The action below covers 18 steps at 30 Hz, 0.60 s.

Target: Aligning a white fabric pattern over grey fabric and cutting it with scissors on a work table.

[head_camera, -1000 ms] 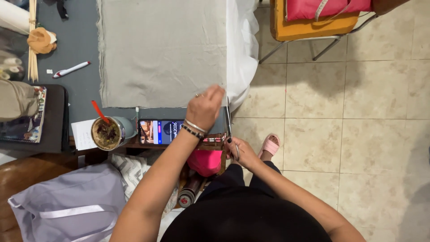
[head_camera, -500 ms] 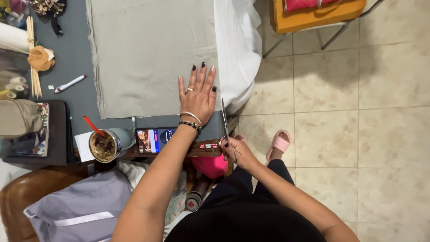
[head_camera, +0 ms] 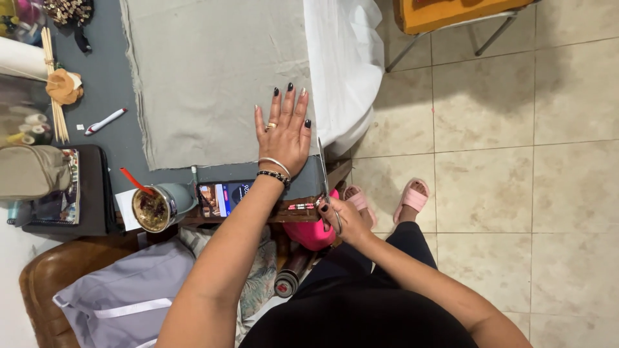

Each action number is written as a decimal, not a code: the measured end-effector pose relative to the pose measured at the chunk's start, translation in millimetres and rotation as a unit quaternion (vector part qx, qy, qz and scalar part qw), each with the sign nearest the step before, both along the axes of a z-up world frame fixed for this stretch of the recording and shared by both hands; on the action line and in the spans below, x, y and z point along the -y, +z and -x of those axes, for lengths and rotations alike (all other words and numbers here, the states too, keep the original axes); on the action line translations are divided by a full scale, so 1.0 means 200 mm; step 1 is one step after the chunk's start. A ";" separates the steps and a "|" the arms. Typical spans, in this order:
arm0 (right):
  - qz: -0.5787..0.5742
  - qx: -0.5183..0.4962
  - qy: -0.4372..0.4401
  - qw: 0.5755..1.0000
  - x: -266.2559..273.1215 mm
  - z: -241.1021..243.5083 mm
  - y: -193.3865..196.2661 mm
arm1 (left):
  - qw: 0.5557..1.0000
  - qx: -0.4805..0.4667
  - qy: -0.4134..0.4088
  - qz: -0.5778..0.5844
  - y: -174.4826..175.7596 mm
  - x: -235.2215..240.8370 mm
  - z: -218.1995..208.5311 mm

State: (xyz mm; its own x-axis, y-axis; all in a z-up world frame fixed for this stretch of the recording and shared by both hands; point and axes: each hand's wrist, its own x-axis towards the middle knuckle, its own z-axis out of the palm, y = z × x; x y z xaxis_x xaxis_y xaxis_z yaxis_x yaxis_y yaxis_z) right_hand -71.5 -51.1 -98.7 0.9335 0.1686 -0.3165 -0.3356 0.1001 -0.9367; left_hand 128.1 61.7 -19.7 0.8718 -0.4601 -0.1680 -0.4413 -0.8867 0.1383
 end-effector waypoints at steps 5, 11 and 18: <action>0.001 0.010 0.000 1.000 0.01 0.01 -0.01 | 1.000 0.004 -0.002 0.004 0.00 0.00 0.01; 0.005 0.011 0.014 1.000 0.05 -0.05 0.08 | 1.000 0.002 0.001 0.009 0.01 0.00 0.01; -0.028 0.005 0.026 0.999 0.08 -0.13 0.14 | 1.000 -0.005 0.005 0.012 0.01 0.00 0.01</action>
